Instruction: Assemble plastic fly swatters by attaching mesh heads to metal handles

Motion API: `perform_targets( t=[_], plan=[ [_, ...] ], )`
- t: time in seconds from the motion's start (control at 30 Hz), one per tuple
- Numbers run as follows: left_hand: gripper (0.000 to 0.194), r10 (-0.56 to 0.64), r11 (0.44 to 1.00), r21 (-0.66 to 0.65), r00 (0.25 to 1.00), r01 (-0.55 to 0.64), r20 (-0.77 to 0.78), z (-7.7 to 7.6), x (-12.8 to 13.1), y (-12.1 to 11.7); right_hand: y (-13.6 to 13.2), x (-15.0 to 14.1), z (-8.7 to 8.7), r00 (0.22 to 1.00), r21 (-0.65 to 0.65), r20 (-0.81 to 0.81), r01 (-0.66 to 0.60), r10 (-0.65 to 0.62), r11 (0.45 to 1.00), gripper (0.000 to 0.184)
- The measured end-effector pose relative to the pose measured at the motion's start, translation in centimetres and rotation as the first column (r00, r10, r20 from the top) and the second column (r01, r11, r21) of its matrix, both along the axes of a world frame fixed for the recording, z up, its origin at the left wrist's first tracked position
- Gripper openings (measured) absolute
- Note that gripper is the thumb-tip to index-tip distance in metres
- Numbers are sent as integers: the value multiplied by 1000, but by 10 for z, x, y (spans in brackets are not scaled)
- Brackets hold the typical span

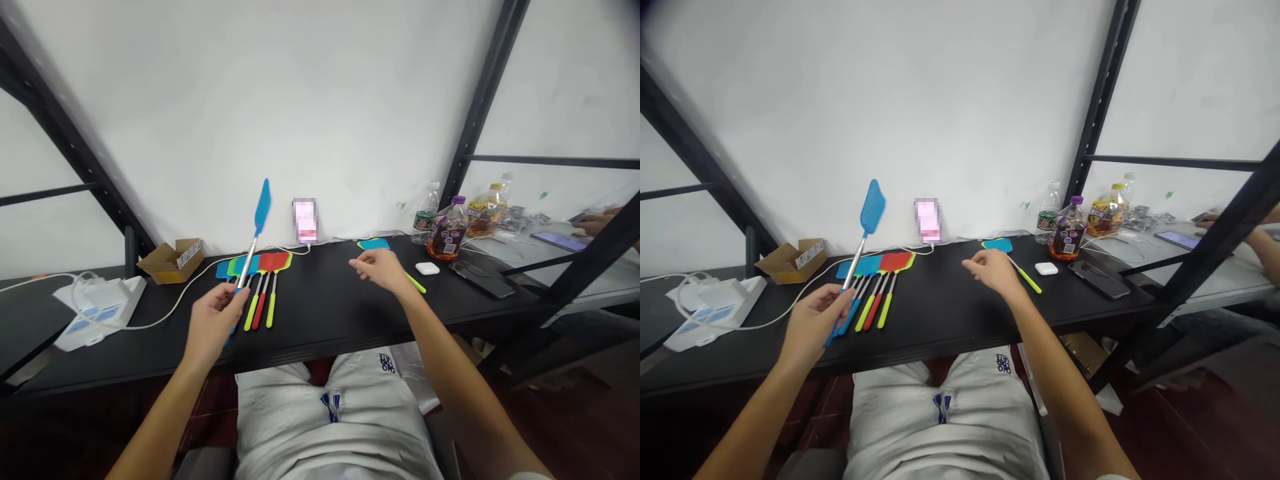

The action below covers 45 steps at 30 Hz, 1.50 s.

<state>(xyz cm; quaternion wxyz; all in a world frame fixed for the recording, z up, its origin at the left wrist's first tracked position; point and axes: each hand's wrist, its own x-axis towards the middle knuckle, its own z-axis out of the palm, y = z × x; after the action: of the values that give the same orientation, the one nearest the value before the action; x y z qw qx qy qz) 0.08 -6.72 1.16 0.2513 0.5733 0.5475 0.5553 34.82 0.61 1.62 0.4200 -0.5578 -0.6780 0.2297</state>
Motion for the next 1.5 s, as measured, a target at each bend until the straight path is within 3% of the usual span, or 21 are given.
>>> perform_targets(
  t=[0.07, 0.17, 0.27, 0.47, 0.6, 0.7, 0.97, 1.17, 1.23, 1.3, 1.4, 1.5],
  plan=[
    [31, 177, 984, 32, 971, -174, -162, 1, -25, 9, 8, 26, 2, 947, 69, 209, 234, -243, 970, 29],
    [30, 327, 925, 0, 795, -380, -511, -1, -56, 22, 17, 54, 1, 874, 44, 357, 336, -329, 941, 28],
    [31, 298, 895, -37, 656, -445, -694, -6, -74, 31, 22, 66, -4, 814, -15, 448, 420, -370, 907, 31],
    [32, 166, 850, -154, 533, -504, -830, -17, -77, 35, 27, 59, -16, 752, -125, 588, 448, -298, 885, 42],
    [37, 139, 826, -181, 503, -534, -853, -23, -72, 37, 28, 48, -19, 698, -126, 659, 468, -279, 875, 46],
    [39, 136, 812, -203, 515, -548, -846, -24, -70, 39, 27, 41, -19, 681, -175, 694, 473, -233, 863, 37],
    [36, 155, 801, -225, 555, -554, -817, -25, -63, 43, 27, 35, -18, 707, -167, 666, 451, -237, 877, 31],
    [32, 158, 813, -209, 552, -544, -819, -26, -59, 46, 36, 42, -21, 807, -134, 475, 459, -349, 878, 30],
    [31, 160, 810, -215, 559, -545, -814, -25, -59, 48, 37, 41, -21, 888, -155, 302, 404, -346, 901, 27],
    [31, 151, 812, -230, 575, -536, -804, -23, -61, 47, 34, 37, -18, 950, -173, 16, 311, -313, 934, 28],
    [35, 157, 821, -218, 575, -527, -803, -18, -60, 41, 22, 23, -6, 876, -118, -448, 142, -181, 983, 31],
    [39, 255, 866, -67, 553, -495, -794, -7, -47, 23, 3, 8, 10, 783, -41, -621, 10, -33, 999, 31]
  ],
)
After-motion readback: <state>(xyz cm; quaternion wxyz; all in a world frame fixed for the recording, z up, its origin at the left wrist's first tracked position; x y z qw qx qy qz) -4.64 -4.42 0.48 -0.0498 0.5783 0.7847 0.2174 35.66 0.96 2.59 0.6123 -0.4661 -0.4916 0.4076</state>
